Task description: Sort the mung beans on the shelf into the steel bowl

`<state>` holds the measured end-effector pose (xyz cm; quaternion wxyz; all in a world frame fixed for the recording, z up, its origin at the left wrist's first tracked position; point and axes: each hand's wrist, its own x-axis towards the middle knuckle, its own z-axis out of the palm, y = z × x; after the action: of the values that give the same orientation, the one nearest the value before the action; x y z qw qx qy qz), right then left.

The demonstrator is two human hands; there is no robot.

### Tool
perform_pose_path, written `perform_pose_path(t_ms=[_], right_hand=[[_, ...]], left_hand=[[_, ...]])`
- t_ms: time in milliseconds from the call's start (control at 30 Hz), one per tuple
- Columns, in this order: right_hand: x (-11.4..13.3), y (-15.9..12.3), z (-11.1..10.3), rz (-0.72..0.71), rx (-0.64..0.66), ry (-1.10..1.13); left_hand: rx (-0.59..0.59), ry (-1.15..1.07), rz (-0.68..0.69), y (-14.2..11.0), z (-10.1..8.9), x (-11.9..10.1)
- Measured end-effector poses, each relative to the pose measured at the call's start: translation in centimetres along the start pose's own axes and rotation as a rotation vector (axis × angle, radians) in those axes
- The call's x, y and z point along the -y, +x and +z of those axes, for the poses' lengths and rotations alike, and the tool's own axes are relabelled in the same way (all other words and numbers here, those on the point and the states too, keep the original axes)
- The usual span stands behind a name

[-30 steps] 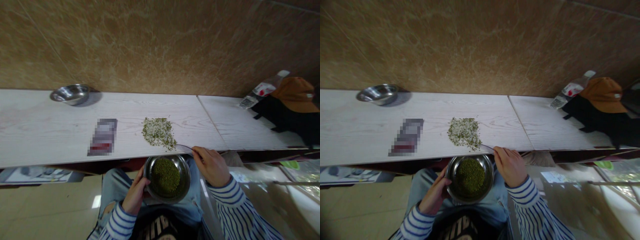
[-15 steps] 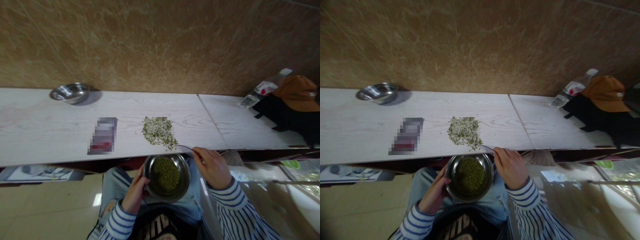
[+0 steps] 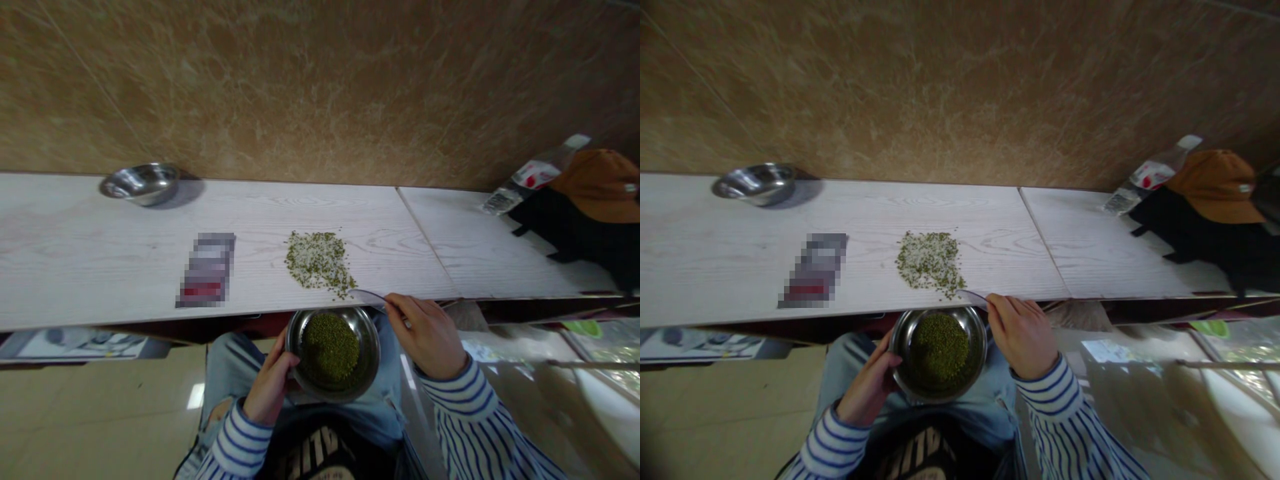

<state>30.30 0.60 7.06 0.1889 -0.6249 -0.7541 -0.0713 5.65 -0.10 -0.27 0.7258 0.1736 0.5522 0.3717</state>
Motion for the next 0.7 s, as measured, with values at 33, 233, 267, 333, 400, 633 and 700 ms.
perform_pose_path(t_ms=[33, 233, 267, 333, 400, 633, 700], right_hand=[[0.02, 0.02, -0.01, 0.000, 0.007, 0.004], [0.16, 0.15, 0.12, 0.000, 0.026, 0.001], [0.17, 0.19, 0.17, -0.001, 0.022, -0.006], [0.13, 0.27, 0.27, 0.002, 0.011, -0.017], [0.02, 0.30, 0.35, 0.010, 0.001, -0.021], [-0.03, 0.22, 0.63, 0.022, -0.007, -0.036], [0.16, 0.35, 0.72, 0.016, -0.005, -0.031]], left_hand=[[0.002, 0.007, -0.003, 0.02, -0.03, 0.02], [-0.008, 0.004, -0.020, 0.13, -0.11, 0.07], [-0.014, -0.004, -0.024, 0.14, -0.09, 0.05], [-0.032, -0.020, -0.022, 0.11, -0.02, -0.01], [-0.035, -0.023, -0.020, 0.07, 0.04, -0.07], [-0.043, -0.031, 0.014, -0.07, 0.14, -0.18], [-0.042, -0.030, 0.008, -0.05, 0.13, -0.21]])
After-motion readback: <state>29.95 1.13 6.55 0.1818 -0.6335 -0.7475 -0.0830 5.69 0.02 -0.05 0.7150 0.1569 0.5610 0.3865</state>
